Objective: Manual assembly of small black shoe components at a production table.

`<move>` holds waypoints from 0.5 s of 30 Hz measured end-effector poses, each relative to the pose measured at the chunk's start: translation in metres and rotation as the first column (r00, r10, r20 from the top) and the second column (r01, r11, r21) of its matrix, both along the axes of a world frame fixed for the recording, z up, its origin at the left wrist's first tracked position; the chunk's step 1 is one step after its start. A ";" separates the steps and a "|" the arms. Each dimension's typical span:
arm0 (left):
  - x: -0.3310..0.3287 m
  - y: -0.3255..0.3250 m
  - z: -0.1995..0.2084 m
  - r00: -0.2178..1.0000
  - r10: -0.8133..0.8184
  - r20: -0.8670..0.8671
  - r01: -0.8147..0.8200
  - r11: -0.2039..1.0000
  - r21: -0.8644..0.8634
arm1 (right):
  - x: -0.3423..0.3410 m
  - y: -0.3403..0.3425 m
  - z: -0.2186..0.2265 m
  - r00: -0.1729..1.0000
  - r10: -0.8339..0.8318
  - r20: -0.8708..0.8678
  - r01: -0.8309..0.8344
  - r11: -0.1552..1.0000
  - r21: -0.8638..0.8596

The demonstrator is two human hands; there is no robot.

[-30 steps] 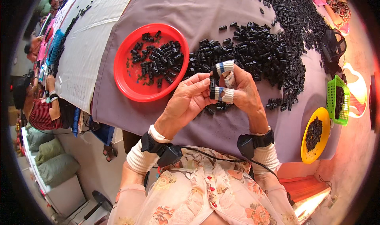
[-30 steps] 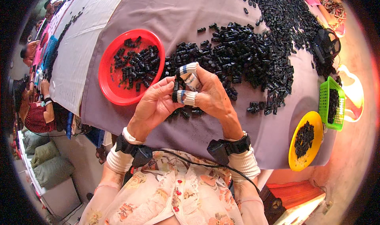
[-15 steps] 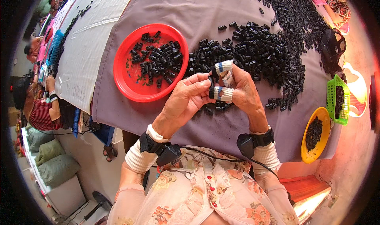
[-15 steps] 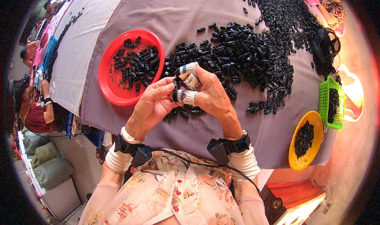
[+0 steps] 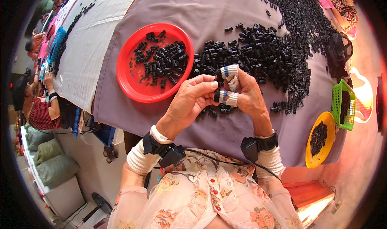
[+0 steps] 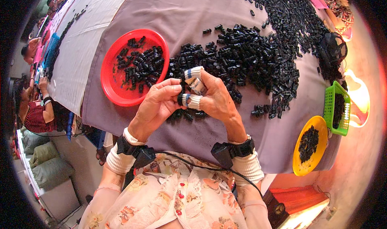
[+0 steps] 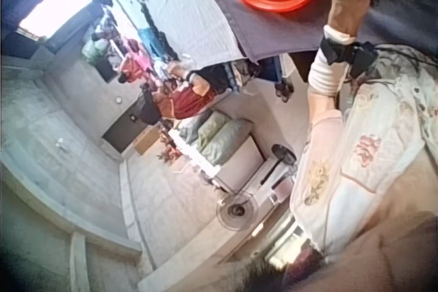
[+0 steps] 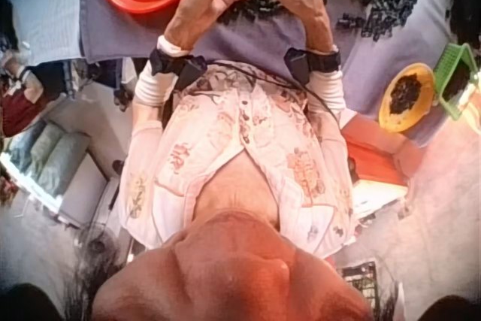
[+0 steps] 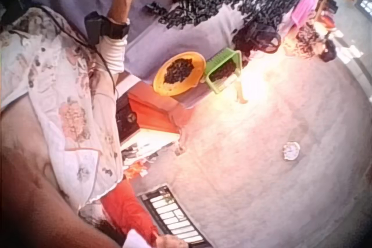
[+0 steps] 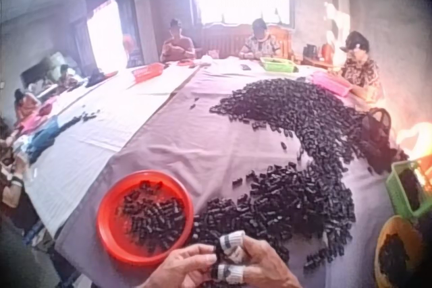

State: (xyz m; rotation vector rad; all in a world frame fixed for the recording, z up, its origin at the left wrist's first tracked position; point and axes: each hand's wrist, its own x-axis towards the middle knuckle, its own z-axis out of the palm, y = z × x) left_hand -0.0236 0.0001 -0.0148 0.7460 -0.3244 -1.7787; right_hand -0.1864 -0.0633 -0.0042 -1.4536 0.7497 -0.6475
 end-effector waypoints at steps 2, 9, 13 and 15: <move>0.001 -0.001 -0.004 1.000 -0.006 -0.017 0.006 1.000 -0.006 | 0.000 0.001 -0.002 1.000 -0.010 0.014 0.010 1.000 0.002; -0.004 0.000 -0.005 0.986 -0.030 -0.161 0.026 0.999 -0.022 | -0.001 0.002 -0.003 0.994 -0.052 0.097 0.041 0.993 0.113; -0.006 -0.001 -0.008 0.983 -0.025 -0.184 0.018 0.999 -0.042 | 0.001 0.002 0.001 0.991 -0.059 0.121 0.045 0.993 0.113; -0.006 -0.001 -0.008 0.975 -0.012 -0.221 -0.002 0.998 -0.061 | 0.002 0.002 0.002 0.993 -0.071 0.098 0.061 0.993 0.097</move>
